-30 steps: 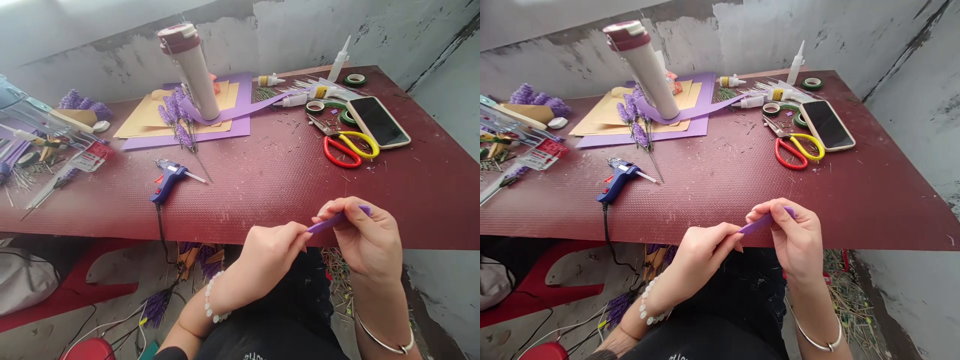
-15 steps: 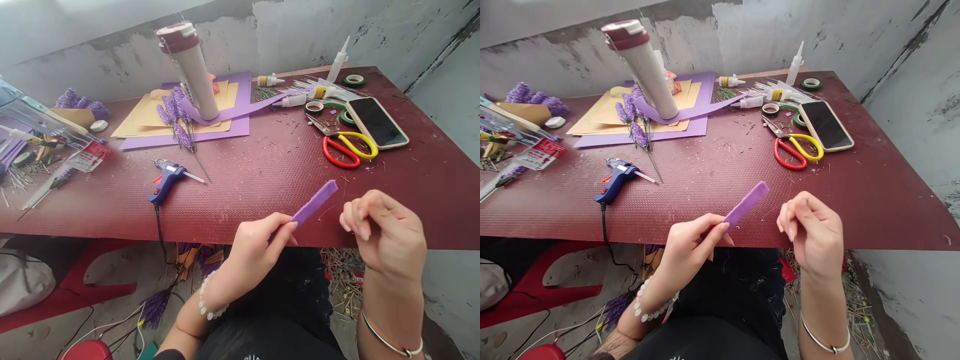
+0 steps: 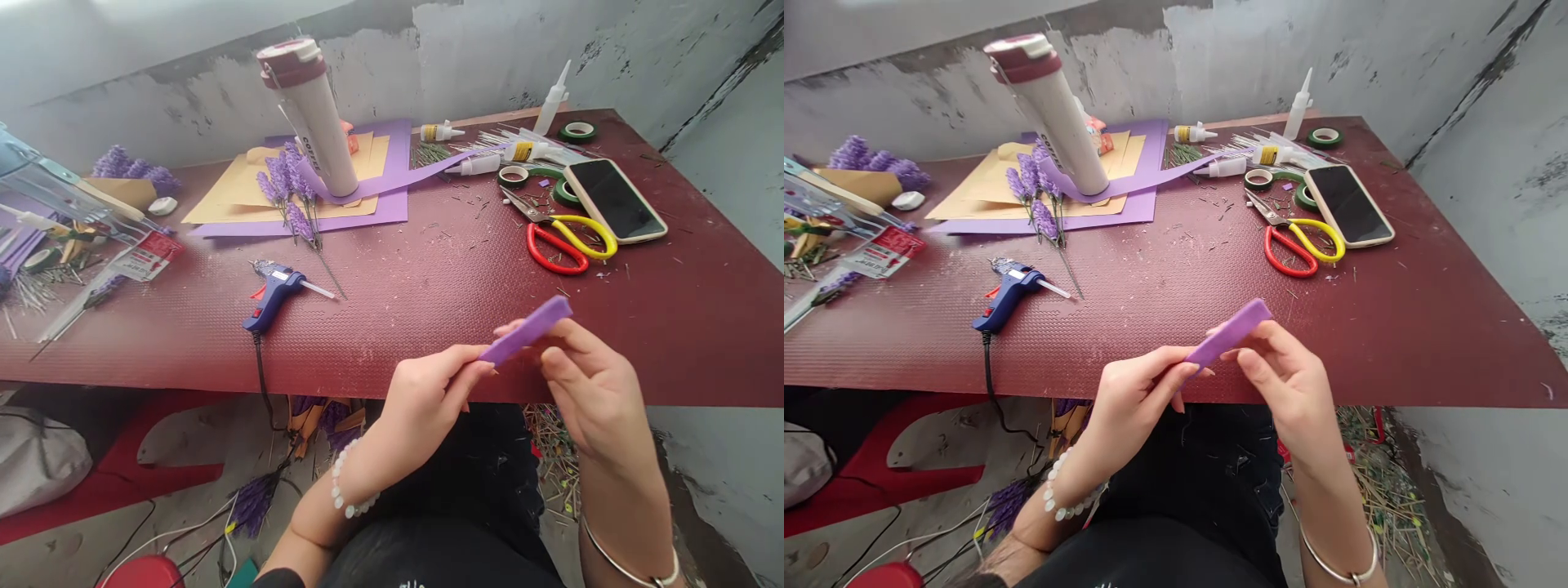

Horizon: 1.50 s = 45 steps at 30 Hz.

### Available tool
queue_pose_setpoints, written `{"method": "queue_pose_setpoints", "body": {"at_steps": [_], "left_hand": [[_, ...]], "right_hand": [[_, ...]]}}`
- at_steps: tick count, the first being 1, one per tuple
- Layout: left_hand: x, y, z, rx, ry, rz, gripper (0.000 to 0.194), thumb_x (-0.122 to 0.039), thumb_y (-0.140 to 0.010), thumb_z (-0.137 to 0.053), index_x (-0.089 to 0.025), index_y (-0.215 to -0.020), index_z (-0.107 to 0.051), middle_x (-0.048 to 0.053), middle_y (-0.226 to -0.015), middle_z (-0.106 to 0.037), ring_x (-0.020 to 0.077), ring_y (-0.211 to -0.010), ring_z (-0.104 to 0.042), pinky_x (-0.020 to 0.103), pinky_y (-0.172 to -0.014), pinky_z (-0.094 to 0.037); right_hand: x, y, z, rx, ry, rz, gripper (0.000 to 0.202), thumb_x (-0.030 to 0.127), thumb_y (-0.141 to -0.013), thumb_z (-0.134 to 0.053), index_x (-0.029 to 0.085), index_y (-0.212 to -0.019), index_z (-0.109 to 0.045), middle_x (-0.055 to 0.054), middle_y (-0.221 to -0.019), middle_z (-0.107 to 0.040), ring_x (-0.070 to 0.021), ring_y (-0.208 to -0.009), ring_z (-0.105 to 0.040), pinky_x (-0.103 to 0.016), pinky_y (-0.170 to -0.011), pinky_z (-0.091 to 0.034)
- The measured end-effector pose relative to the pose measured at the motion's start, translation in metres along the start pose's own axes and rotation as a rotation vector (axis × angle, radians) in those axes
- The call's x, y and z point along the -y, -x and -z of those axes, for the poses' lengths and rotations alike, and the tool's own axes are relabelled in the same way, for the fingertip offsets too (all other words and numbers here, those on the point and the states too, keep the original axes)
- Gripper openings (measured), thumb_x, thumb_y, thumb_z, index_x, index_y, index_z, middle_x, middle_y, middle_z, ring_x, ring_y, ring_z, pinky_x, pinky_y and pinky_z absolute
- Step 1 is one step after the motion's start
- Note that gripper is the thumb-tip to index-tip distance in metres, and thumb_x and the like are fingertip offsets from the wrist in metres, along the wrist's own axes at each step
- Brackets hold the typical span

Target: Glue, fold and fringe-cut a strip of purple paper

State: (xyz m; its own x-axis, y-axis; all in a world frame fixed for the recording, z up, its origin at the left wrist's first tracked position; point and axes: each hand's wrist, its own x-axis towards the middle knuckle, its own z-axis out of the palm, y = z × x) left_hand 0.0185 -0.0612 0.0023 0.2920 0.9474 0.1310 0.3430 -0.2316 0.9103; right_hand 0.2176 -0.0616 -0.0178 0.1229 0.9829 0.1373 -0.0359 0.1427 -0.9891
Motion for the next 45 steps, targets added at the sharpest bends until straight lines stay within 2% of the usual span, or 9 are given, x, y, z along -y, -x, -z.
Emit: {"method": "queue_pose_setpoints", "body": {"at_steps": [3,7,9,12,20,25,31,39,45], "left_hand": [[0.001,-0.001,-0.002,0.001,0.050,-0.021,0.020,-0.036,-0.107,-0.077,-0.020,-0.114,-0.086,0.003,-0.094,-0.089,0.0133,-0.072,-0.079,0.021,-0.073,-0.064],[0.001,-0.003,0.003,-0.182,0.249,-0.085,0.017,-0.032,-0.096,-0.090,-0.020,-0.109,-0.087,0.007,-0.111,-0.089,0.0168,-0.091,-0.084,0.023,-0.077,-0.068],[0.000,-0.004,0.006,-0.260,0.291,-0.114,0.004,-0.022,-0.096,-0.088,-0.022,-0.093,-0.088,0.004,-0.099,-0.089,0.0151,-0.088,-0.083,0.023,-0.080,-0.067],[-0.001,-0.005,0.007,-0.308,0.304,-0.084,0.016,-0.013,-0.089,-0.092,-0.021,-0.078,-0.084,0.001,-0.080,-0.084,0.0125,-0.075,-0.079,0.021,-0.073,-0.063],[-0.003,-0.005,0.007,-0.282,0.277,-0.019,0.031,-0.031,-0.081,-0.103,-0.020,-0.066,-0.078,0.002,-0.072,-0.080,0.0132,-0.066,-0.074,0.023,-0.065,-0.059],[0.001,-0.006,0.007,-0.215,0.303,-0.106,0.017,-0.015,-0.093,-0.091,-0.021,-0.079,-0.085,0.002,-0.084,-0.087,0.0153,-0.080,-0.082,0.024,-0.078,-0.066],[0.006,-0.007,0.005,-0.254,0.101,-0.248,0.021,-0.005,-0.103,-0.073,-0.020,-0.099,-0.087,0.004,-0.099,-0.090,0.0153,-0.093,-0.085,0.024,-0.089,-0.069],[0.005,-0.005,0.001,-0.392,0.084,-0.251,0.022,-0.009,-0.088,-0.092,-0.020,-0.078,-0.076,-0.001,-0.077,-0.080,0.0121,-0.071,-0.076,0.021,-0.069,-0.062],[0.002,-0.005,0.002,-0.340,0.107,-0.211,0.026,-0.015,-0.099,-0.075,-0.020,-0.075,-0.066,-0.003,-0.070,-0.070,0.0100,-0.063,-0.064,0.021,-0.062,-0.051]], "right_hand": [[-0.002,0.004,-0.006,-0.063,0.019,-0.002,0.022,0.049,-0.096,-0.087,0.027,-0.092,-0.085,-0.004,-0.089,-0.086,-0.0234,-0.085,-0.080,-0.037,-0.083,-0.067],[-0.002,0.000,-0.009,-0.128,-0.033,-0.006,0.019,0.044,-0.095,-0.085,0.027,-0.087,-0.082,-0.003,-0.084,-0.081,-0.0231,-0.082,-0.076,-0.037,-0.080,-0.064],[-0.002,-0.002,-0.009,-0.119,-0.044,-0.018,0.020,0.045,-0.093,-0.085,0.027,-0.086,-0.081,-0.003,-0.080,-0.078,-0.0231,-0.080,-0.073,-0.038,-0.078,-0.063],[0.000,-0.004,-0.009,-0.100,-0.047,-0.054,0.024,0.048,-0.090,-0.088,0.027,-0.084,-0.080,-0.003,-0.079,-0.077,-0.0217,-0.077,-0.070,-0.037,-0.076,-0.062],[0.001,0.001,-0.014,-0.085,-0.072,-0.144,0.030,0.053,-0.085,-0.092,0.025,-0.082,-0.081,-0.001,-0.081,-0.077,-0.0198,-0.077,-0.069,-0.033,-0.074,-0.058],[-0.004,0.001,-0.012,-0.030,-0.047,-0.165,0.030,0.054,-0.088,-0.091,0.025,-0.084,-0.083,-0.002,-0.081,-0.076,-0.0192,-0.076,-0.065,-0.031,-0.071,-0.054],[-0.005,0.004,-0.013,0.017,-0.054,-0.137,0.031,0.058,-0.090,-0.090,0.028,-0.084,-0.084,0.000,-0.078,-0.074,-0.0175,-0.075,-0.062,-0.028,-0.069,-0.053],[-0.005,0.005,-0.015,0.051,-0.061,-0.187,0.038,0.066,-0.085,-0.091,0.028,-0.085,-0.086,0.001,-0.077,-0.073,-0.0157,-0.073,-0.062,-0.026,-0.069,-0.054],[-0.002,0.005,-0.017,0.048,-0.028,-0.203,0.044,0.070,-0.083,-0.091,0.026,-0.083,-0.085,-0.002,-0.080,-0.078,-0.0173,-0.073,-0.068,-0.027,-0.068,-0.057]]}}
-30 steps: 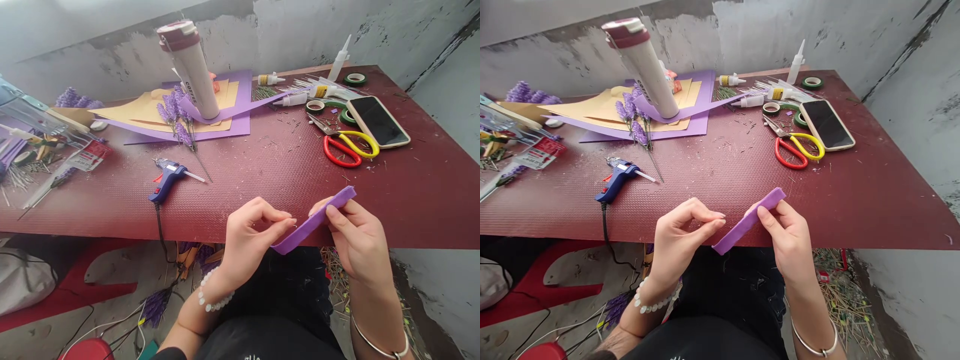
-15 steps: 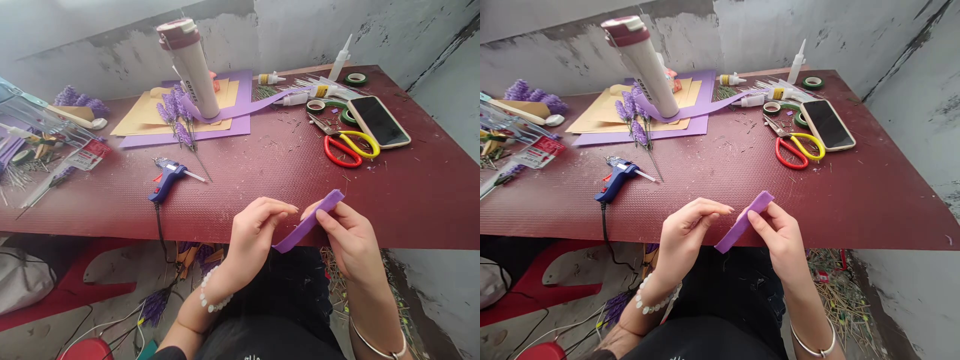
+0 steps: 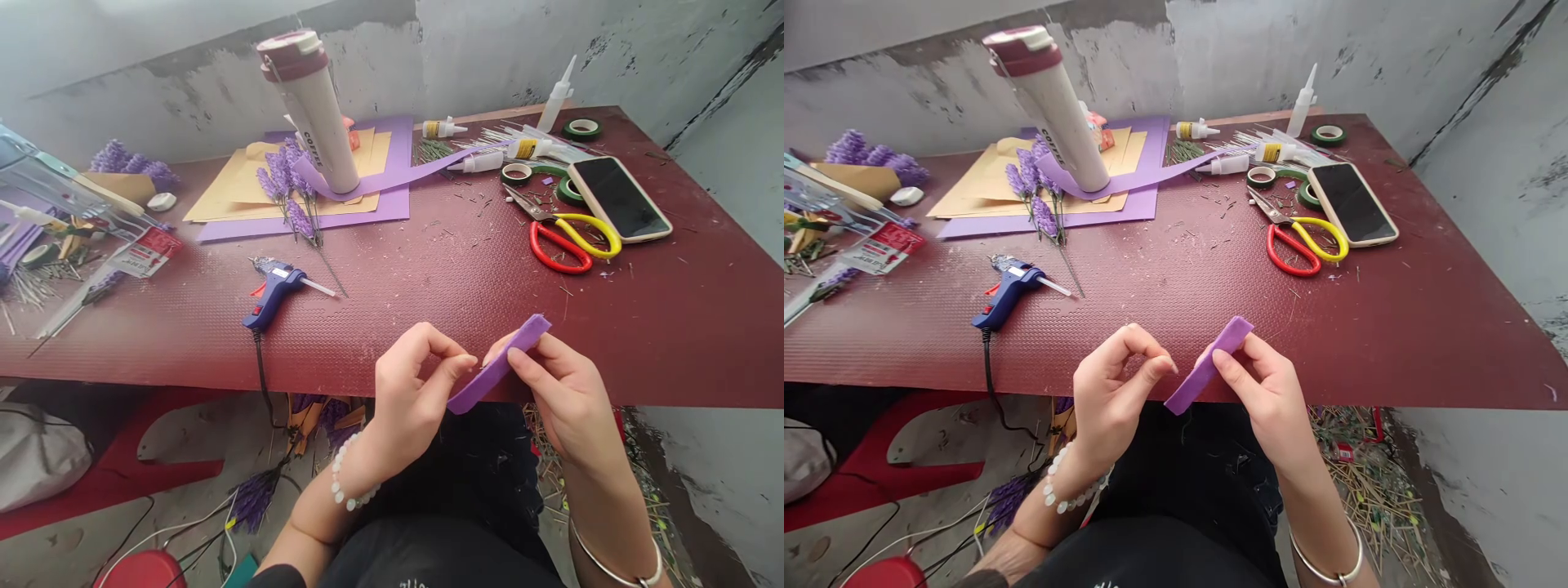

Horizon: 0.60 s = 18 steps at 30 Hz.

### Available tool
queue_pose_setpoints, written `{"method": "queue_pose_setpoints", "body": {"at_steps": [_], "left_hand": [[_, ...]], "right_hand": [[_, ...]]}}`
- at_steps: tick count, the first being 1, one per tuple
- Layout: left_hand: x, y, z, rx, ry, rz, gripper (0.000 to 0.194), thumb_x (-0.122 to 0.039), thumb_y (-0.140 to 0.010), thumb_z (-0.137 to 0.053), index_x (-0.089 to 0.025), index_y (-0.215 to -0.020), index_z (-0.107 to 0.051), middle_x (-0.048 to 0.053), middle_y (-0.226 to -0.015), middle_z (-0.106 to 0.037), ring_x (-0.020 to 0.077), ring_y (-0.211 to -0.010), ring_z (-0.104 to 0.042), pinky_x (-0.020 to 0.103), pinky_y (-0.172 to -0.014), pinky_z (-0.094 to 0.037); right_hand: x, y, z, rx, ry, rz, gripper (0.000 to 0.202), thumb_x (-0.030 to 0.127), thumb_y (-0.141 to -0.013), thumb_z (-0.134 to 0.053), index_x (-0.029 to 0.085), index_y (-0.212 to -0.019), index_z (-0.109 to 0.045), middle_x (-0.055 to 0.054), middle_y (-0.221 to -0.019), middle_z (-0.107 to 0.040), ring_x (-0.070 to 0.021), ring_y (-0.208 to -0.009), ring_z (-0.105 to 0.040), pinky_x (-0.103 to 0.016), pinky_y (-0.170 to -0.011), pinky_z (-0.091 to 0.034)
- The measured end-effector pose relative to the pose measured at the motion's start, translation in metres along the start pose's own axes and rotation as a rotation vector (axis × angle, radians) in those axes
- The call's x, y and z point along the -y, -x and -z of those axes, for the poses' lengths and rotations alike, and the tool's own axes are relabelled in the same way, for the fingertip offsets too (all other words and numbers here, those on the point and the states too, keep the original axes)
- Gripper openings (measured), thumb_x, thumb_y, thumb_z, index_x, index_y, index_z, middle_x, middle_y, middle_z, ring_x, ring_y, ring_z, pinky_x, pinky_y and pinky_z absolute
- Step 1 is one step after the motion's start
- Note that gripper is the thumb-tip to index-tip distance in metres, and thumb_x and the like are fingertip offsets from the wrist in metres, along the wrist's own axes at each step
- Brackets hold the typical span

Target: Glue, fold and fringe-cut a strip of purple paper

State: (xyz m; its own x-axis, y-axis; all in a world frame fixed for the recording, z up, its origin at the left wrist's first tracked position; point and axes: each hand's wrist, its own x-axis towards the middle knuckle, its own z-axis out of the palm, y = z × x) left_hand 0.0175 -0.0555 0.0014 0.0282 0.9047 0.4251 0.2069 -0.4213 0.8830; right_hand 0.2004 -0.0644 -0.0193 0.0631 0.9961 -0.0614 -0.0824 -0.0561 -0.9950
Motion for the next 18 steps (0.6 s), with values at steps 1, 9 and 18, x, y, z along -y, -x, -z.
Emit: {"method": "queue_pose_setpoints", "body": {"at_steps": [1,9,18], "left_hand": [[-0.0008,-0.0004,0.0004,0.026,-0.013,-0.003,0.028,-0.015,-0.100,-0.072,-0.020,-0.074,-0.063,-0.004,-0.068,-0.066,0.0095,-0.062,-0.060,0.021,-0.060,-0.048],[0.0002,-0.0003,0.0016,0.167,-0.210,-0.082,0.032,-0.011,-0.103,-0.056,-0.023,-0.075,-0.046,-0.006,-0.066,-0.049,0.0103,-0.058,-0.042,0.024,-0.055,-0.034],[-0.0014,-0.0037,-0.0072,0.091,-0.385,-0.265,0.051,-0.021,-0.118,-0.050,-0.024,-0.071,-0.031,-0.008,-0.057,-0.040,0.0078,-0.049,-0.037,0.024,-0.051,-0.031]], "right_hand": [[0.0005,0.0001,-0.0003,0.002,-0.001,0.005,0.043,0.069,-0.083,-0.091,0.026,-0.083,-0.085,-0.002,-0.079,-0.078,-0.0172,-0.073,-0.068,-0.026,-0.068,-0.057],[0.0036,0.0016,0.0003,0.023,-0.001,0.021,0.039,0.066,-0.086,-0.091,0.027,-0.085,-0.086,-0.001,-0.080,-0.081,-0.0163,-0.073,-0.071,-0.024,-0.068,-0.059],[0.0007,0.0017,0.0014,0.055,-0.029,0.076,0.033,0.062,-0.095,-0.085,0.029,-0.088,-0.087,0.001,-0.079,-0.078,-0.0141,-0.074,-0.069,-0.022,-0.071,-0.058]]}}
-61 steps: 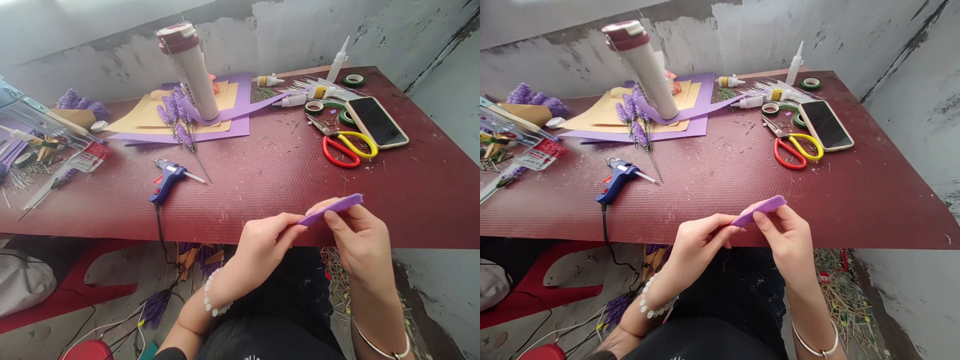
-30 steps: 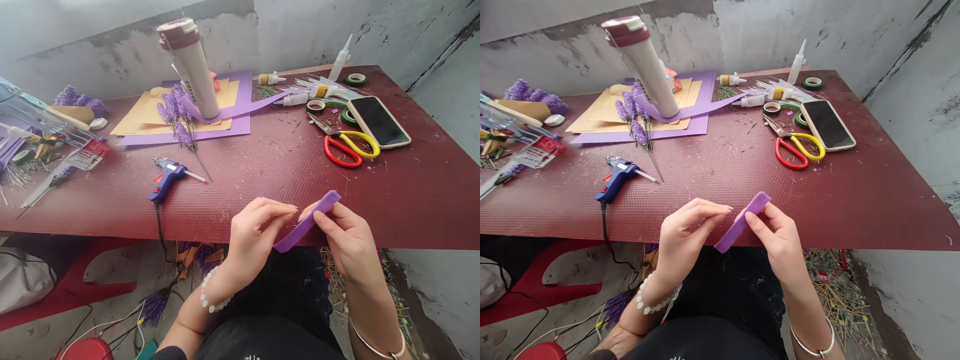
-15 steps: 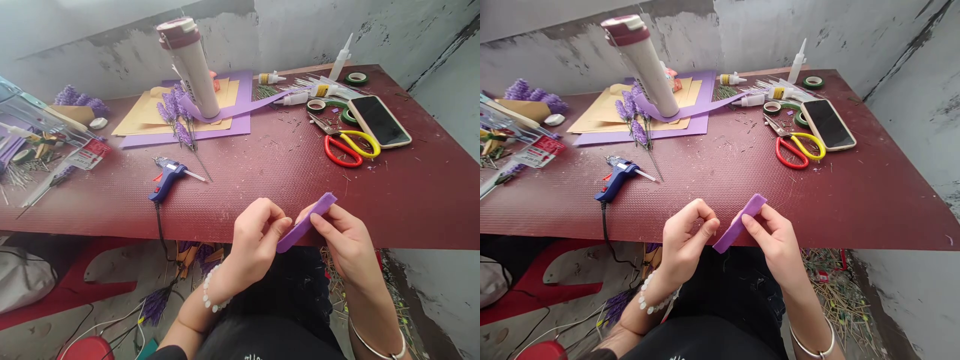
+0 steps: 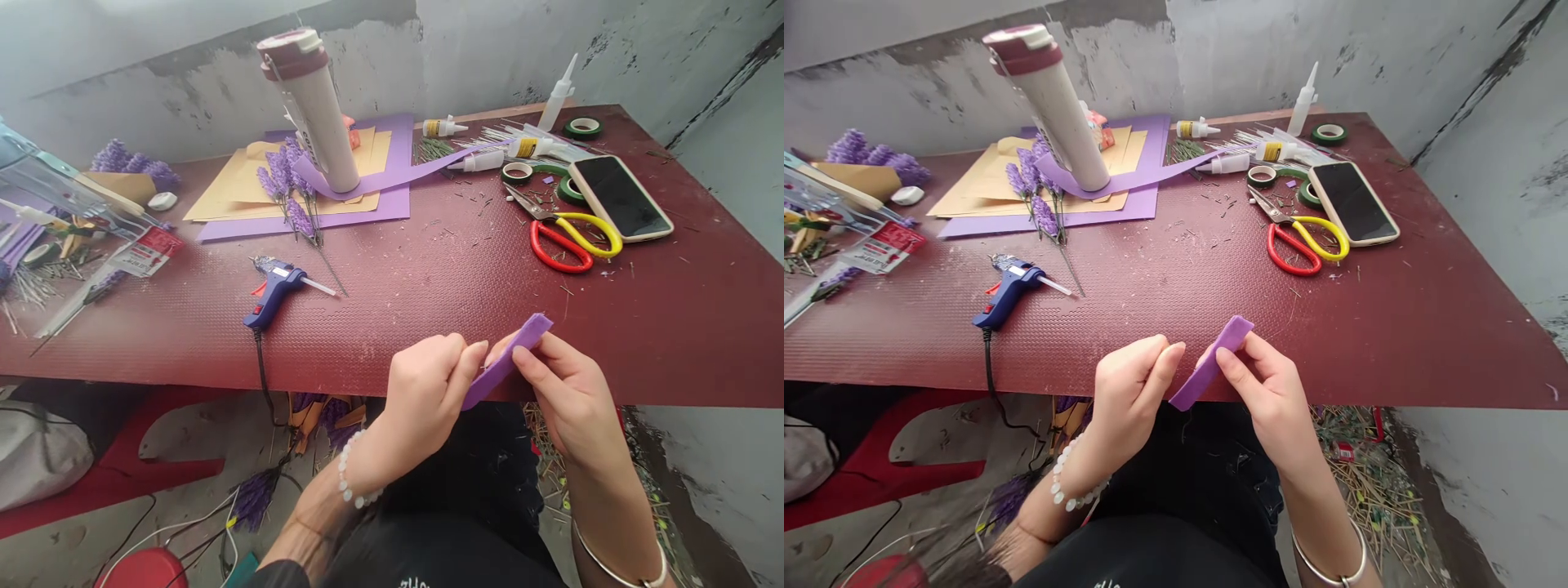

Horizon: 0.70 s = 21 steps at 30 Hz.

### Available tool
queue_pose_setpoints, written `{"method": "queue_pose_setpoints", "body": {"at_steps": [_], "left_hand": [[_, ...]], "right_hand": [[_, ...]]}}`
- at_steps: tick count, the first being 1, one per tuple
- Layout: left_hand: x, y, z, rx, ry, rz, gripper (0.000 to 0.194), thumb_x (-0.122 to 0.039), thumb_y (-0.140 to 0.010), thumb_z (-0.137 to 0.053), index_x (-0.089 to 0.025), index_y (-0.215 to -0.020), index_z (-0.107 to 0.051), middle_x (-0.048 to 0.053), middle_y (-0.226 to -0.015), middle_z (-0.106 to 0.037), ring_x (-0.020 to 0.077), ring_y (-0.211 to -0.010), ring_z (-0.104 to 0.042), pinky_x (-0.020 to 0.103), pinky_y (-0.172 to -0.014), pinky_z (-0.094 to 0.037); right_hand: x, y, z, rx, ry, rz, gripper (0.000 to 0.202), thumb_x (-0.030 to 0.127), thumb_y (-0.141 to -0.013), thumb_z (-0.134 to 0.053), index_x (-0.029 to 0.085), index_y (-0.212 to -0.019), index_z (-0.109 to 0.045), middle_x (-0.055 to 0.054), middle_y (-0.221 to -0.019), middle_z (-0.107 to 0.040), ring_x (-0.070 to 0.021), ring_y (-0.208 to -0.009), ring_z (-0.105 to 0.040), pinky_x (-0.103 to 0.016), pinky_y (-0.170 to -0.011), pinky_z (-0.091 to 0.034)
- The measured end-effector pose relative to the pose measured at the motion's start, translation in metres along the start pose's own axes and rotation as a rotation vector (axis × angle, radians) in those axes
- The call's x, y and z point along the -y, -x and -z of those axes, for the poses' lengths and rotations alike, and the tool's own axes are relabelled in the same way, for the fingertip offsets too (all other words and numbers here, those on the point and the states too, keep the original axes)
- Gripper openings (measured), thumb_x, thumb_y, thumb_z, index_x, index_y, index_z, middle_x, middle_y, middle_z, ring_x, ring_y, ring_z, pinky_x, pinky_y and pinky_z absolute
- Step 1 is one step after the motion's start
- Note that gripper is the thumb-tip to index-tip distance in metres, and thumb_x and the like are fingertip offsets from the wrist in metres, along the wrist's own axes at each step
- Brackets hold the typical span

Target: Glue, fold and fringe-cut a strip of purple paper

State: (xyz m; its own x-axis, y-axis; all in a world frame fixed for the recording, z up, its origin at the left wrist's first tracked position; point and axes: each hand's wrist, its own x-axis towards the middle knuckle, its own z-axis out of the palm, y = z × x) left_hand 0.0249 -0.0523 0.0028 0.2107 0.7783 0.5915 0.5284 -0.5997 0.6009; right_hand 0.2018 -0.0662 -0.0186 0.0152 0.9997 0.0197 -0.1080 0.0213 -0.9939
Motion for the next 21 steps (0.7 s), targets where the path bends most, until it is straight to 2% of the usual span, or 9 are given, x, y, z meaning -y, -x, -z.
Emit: {"method": "queue_pose_setpoints", "body": {"at_steps": [3,5,8,9,11,13,15,18,21], "left_hand": [[0.006,-0.002,0.001,-0.044,-0.013,0.001,0.056,-0.028,-0.117,-0.058,-0.023,-0.067,-0.033,-0.008,-0.054,-0.043,0.0071,-0.049,-0.041,0.022,-0.051,-0.035],[0.011,0.000,-0.001,-0.037,-0.021,0.055,0.049,-0.025,-0.116,-0.059,-0.022,-0.069,-0.044,-0.007,-0.058,-0.052,0.0077,-0.053,-0.051,0.020,-0.056,-0.044],[0.019,0.004,-0.006,-0.033,0.026,0.096,0.019,-0.010,-0.109,-0.063,-0.021,-0.094,-0.065,-0.002,-0.086,-0.076,0.0113,-0.080,-0.075,0.020,-0.076,-0.061],[0.021,0.005,-0.007,-0.069,0.057,0.096,0.018,-0.005,-0.107,-0.062,-0.021,-0.110,-0.068,0.002,-0.102,-0.080,0.0125,-0.091,-0.079,0.021,-0.081,-0.064],[0.021,0.007,-0.009,-0.095,0.113,0.095,0.035,-0.002,-0.105,-0.060,-0.021,-0.134,-0.066,0.008,-0.127,-0.081,0.0146,-0.109,-0.082,0.025,-0.091,-0.067],[0.018,0.007,-0.007,-0.020,0.174,0.121,0.029,-0.007,-0.112,-0.054,-0.022,-0.133,-0.068,0.003,-0.110,-0.086,0.0138,-0.103,-0.084,0.026,-0.097,-0.066],[0.013,0.007,-0.003,0.059,0.231,0.186,0.026,-0.020,-0.119,-0.048,-0.022,-0.127,-0.073,0.000,-0.094,-0.087,0.0139,-0.090,-0.085,0.025,-0.093,-0.066],[0.006,0.007,0.000,0.179,0.254,0.164,0.031,-0.039,-0.119,-0.053,-0.020,-0.125,-0.077,0.006,-0.100,-0.089,0.0194,-0.092,-0.084,0.029,-0.089,-0.065],[0.004,0.008,-0.003,0.334,0.250,0.181,0.025,-0.037,-0.116,-0.061,-0.019,-0.123,-0.077,0.003,-0.091,-0.085,0.0158,-0.076,-0.079,0.024,-0.076,-0.060]], "right_hand": [[0.003,0.000,0.000,0.033,0.006,0.022,0.034,0.060,-0.099,-0.081,0.029,-0.087,-0.087,0.000,-0.079,-0.080,-0.0142,-0.072,-0.071,-0.023,-0.070,-0.059],[0.003,-0.001,-0.001,0.048,0.017,0.024,0.036,0.059,-0.100,-0.080,0.028,-0.083,-0.086,0.000,-0.078,-0.080,-0.0136,-0.069,-0.070,-0.022,-0.066,-0.058],[0.001,-0.002,-0.003,0.003,0.024,0.052,0.030,0.056,-0.098,-0.084,0.029,-0.084,-0.087,0.000,-0.081,-0.082,-0.0142,-0.073,-0.073,-0.022,-0.069,-0.060],[0.000,-0.002,-0.003,-0.025,0.023,0.068,0.026,0.053,-0.096,-0.086,0.030,-0.086,-0.088,0.000,-0.083,-0.083,-0.0151,-0.076,-0.075,-0.023,-0.072,-0.062],[-0.001,-0.002,-0.004,-0.084,0.020,0.101,0.017,0.047,-0.093,-0.091,0.031,-0.088,-0.088,0.000,-0.086,-0.085,-0.0170,-0.082,-0.079,-0.026,-0.077,-0.064],[-0.002,-0.001,-0.004,-0.125,0.019,0.117,0.011,0.040,-0.090,-0.094,0.031,-0.088,-0.088,0.000,-0.088,-0.086,-0.0186,-0.084,-0.080,-0.029,-0.080,-0.066],[-0.003,-0.001,-0.005,-0.148,0.005,0.129,0.008,0.035,-0.090,-0.094,0.031,-0.088,-0.088,0.000,-0.089,-0.087,-0.0189,-0.083,-0.081,-0.030,-0.081,-0.068],[-0.003,-0.001,-0.007,-0.160,-0.013,0.168,0.007,0.032,-0.090,-0.094,0.030,-0.088,-0.087,0.000,-0.086,-0.085,-0.0187,-0.081,-0.080,-0.031,-0.079,-0.068],[-0.001,-0.001,-0.010,-0.182,-0.040,0.208,0.010,0.034,-0.091,-0.093,0.031,-0.086,-0.086,0.001,-0.085,-0.083,-0.0173,-0.081,-0.078,-0.029,-0.075,-0.066]]}}
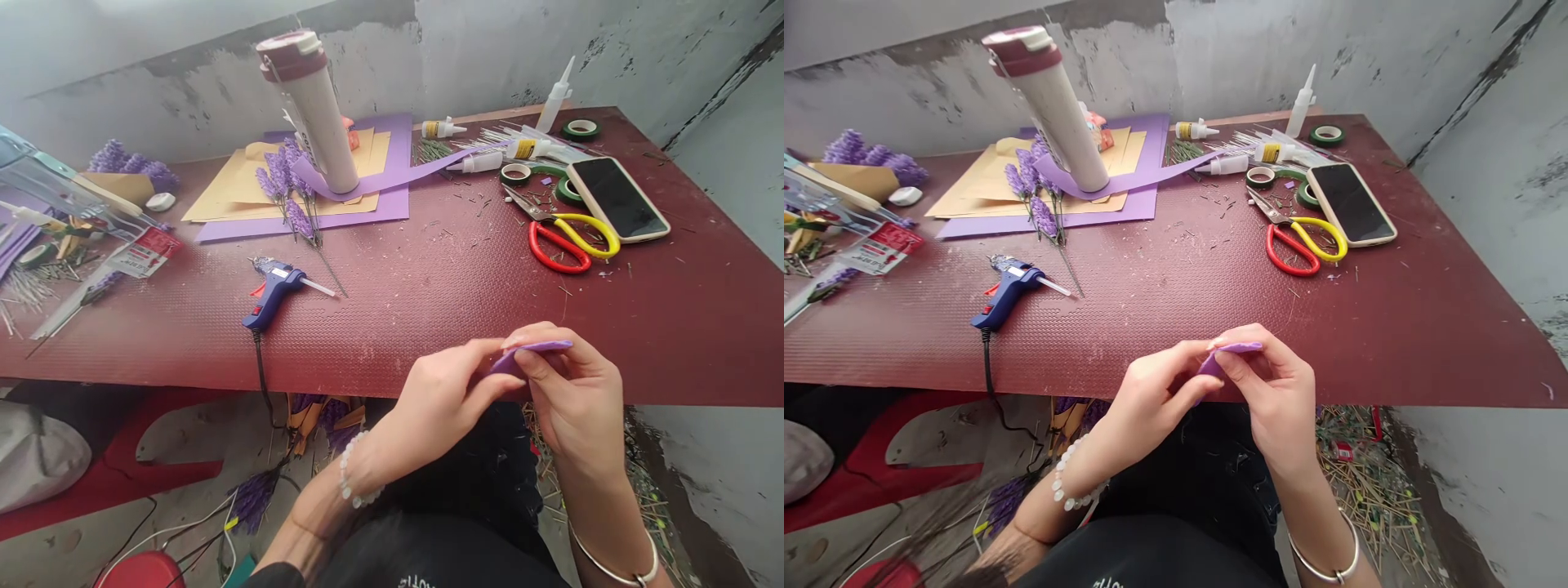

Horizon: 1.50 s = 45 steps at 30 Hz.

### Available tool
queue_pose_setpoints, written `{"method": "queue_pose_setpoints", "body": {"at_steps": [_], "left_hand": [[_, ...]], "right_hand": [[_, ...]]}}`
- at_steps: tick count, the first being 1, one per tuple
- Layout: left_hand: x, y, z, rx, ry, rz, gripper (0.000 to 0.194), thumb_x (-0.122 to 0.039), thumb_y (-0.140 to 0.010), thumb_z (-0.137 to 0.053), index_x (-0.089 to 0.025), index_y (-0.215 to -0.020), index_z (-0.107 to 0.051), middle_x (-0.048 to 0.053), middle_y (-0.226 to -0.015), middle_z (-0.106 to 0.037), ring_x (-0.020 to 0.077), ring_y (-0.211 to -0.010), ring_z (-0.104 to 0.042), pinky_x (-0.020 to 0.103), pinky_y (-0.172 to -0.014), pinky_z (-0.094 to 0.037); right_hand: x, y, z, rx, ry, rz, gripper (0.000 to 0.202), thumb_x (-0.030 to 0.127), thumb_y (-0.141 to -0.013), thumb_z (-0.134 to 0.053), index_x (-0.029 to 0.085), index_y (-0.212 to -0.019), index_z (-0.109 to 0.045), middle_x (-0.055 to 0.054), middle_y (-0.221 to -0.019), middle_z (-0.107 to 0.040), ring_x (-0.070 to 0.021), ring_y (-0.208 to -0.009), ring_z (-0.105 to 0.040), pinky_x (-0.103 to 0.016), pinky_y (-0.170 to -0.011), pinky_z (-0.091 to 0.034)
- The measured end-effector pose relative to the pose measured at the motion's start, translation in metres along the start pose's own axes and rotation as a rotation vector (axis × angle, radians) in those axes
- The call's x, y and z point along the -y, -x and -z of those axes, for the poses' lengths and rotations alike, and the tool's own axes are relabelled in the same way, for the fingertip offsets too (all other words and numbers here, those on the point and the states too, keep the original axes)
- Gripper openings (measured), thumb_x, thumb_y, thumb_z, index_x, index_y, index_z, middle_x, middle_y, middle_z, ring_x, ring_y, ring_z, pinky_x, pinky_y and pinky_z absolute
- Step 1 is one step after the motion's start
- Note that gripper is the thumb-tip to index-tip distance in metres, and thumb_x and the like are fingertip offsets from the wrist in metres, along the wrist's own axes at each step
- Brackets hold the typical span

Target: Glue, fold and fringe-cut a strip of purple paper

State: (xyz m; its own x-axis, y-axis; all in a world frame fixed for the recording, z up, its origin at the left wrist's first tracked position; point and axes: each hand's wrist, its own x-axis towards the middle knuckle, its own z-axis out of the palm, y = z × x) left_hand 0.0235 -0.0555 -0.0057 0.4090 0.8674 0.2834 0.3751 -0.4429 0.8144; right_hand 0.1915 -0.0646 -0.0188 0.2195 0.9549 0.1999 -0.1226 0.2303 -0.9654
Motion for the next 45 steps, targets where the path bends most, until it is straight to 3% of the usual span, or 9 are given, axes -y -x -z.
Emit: {"method": "queue_pose_setpoints", "body": {"at_steps": [4,9,15,19,22,26,34,38,45], "left_hand": [[0.002,0.002,-0.004,0.058,-0.114,-0.052,0.029,-0.025,-0.118,-0.052,-0.017,-0.104,-0.076,-0.002,-0.069,-0.072,0.0116,-0.058,-0.065,0.022,-0.063,-0.048],[0.000,0.006,-0.001,0.118,-0.137,-0.089,0.033,-0.022,-0.117,-0.050,-0.019,-0.088,-0.067,-0.004,-0.066,-0.067,0.0103,-0.056,-0.061,0.021,-0.061,-0.044],[-0.002,0.007,0.003,0.086,-0.147,-0.063,0.036,-0.023,-0.115,-0.052,-0.020,-0.080,-0.063,-0.004,-0.062,-0.065,0.0108,-0.053,-0.057,0.023,-0.059,-0.043],[-0.007,0.003,0.005,0.116,0.071,0.058,0.033,-0.026,-0.112,-0.057,-0.021,-0.080,-0.065,-0.001,-0.071,-0.073,0.0120,-0.064,-0.067,0.022,-0.068,-0.051],[-0.009,-0.001,0.006,0.165,0.392,0.258,0.029,-0.030,-0.112,-0.055,-0.020,-0.087,-0.066,-0.001,-0.074,-0.073,0.0103,-0.059,-0.068,0.021,-0.065,-0.054],[-0.008,-0.001,0.009,0.169,0.540,0.381,0.026,-0.036,-0.112,-0.056,-0.020,-0.097,-0.070,-0.007,-0.064,-0.059,0.0063,-0.042,-0.047,0.020,-0.047,-0.040],[-0.010,0.003,0.016,0.195,0.413,0.349,0.028,-0.034,-0.111,-0.055,-0.021,-0.087,-0.061,-0.008,-0.062,-0.057,0.0064,-0.045,-0.045,0.021,-0.047,-0.036],[-0.011,0.004,0.017,0.221,0.320,0.315,0.029,-0.033,-0.112,-0.054,-0.022,-0.085,-0.059,-0.008,-0.063,-0.057,0.0075,-0.048,-0.046,0.022,-0.052,-0.039],[-0.013,0.003,0.019,0.234,0.243,0.237,0.031,-0.028,-0.113,-0.053,-0.023,-0.082,-0.055,-0.006,-0.067,-0.058,0.0103,-0.060,-0.052,0.022,-0.063,-0.045]], "right_hand": [[0.005,-0.003,-0.004,-0.050,-0.067,0.026,0.015,0.044,-0.087,-0.097,0.033,-0.086,-0.087,0.001,-0.081,-0.083,-0.0175,-0.077,-0.078,-0.030,-0.072,-0.065],[0.009,-0.009,-0.005,-0.064,-0.144,-0.003,0.026,0.047,-0.076,-0.104,0.031,-0.074,-0.083,0.004,-0.070,-0.079,-0.0157,-0.060,-0.073,-0.031,-0.062,-0.062],[0.006,-0.008,0.001,-0.052,0.018,0.012,0.025,0.053,-0.088,-0.095,0.030,-0.079,-0.088,-0.001,-0.075,-0.083,-0.0211,-0.069,-0.077,-0.036,-0.069,-0.064],[0.006,-0.007,0.002,-0.110,0.020,0.048,0.024,0.052,-0.089,-0.094,0.032,-0.077,-0.088,0.001,-0.070,-0.080,-0.0183,-0.064,-0.074,-0.032,-0.064,-0.060],[0.005,-0.009,0.003,-0.052,0.037,0.017,0.032,0.064,-0.089,-0.090,0.032,-0.093,-0.090,-0.004,-0.093,-0.088,-0.0237,-0.087,-0.082,-0.037,-0.081,-0.067],[0.002,-0.016,0.008,0.066,0.017,-0.044,0.079,0.088,-0.072,-0.087,0.032,-0.129,-0.085,-0.012,-0.141,-0.083,-0.0342,-0.124,-0.080,-0.048,-0.099,-0.070],[0.013,-0.012,0.010,0.084,0.050,-0.023,0.006,0.046,-0.093,-0.092,0.040,-0.094,-0.093,0.003,-0.092,-0.091,-0.0177,-0.085,-0.085,-0.027,-0.081,-0.069],[0.018,-0.012,0.006,0.012,0.024,-0.021,0.007,0.036,-0.083,-0.099,0.037,-0.081,-0.092,0.001,-0.078,-0.088,-0.0198,-0.070,-0.082,-0.030,-0.066,-0.066],[0.014,-0.008,-0.001,-0.102,0.004,-0.018,0.008,0.027,-0.082,-0.093,0.033,-0.077,-0.090,0.000,-0.073,-0.085,-0.0215,-0.066,-0.079,-0.036,-0.065,-0.066]]}}
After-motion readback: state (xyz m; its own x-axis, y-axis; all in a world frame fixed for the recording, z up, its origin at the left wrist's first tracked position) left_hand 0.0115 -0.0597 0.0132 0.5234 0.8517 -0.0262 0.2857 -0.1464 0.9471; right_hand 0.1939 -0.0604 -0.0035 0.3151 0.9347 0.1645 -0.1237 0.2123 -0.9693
